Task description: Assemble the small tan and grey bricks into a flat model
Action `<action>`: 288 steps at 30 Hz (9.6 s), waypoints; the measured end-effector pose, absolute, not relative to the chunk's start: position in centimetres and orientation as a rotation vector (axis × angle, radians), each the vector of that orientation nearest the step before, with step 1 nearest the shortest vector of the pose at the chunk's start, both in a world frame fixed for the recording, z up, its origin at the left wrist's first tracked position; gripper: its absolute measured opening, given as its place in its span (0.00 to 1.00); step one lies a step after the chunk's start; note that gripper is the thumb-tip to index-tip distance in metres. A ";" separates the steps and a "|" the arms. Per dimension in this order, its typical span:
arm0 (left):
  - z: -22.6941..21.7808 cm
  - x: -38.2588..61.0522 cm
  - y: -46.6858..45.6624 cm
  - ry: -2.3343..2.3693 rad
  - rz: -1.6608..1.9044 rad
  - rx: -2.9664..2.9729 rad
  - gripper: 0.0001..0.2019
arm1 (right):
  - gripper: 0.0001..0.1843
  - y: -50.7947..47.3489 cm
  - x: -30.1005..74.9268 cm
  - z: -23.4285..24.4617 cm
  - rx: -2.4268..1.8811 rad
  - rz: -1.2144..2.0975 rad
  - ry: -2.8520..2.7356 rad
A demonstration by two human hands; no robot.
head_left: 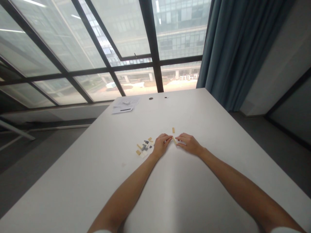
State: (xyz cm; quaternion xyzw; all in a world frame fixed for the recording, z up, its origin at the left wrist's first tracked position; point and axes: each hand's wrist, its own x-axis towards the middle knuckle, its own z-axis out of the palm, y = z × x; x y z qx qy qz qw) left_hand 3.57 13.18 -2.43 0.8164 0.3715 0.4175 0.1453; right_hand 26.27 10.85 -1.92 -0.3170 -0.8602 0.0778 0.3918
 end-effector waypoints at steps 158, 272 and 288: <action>-1.0 6.1 18.7 1.746 0.570 2.092 0.19 | 0.21 20.6 26.8 -3.3 -1.516 0.338 -2.134; 0.5 -15.8 11.9 1.998 0.607 1.976 0.21 | 0.12 6.3 22.5 -3.4 -1.141 0.737 -2.031; 3.3 -12.7 11.1 1.945 0.660 2.204 0.19 | 0.11 6.3 22.2 -3.2 -1.111 0.695 -2.020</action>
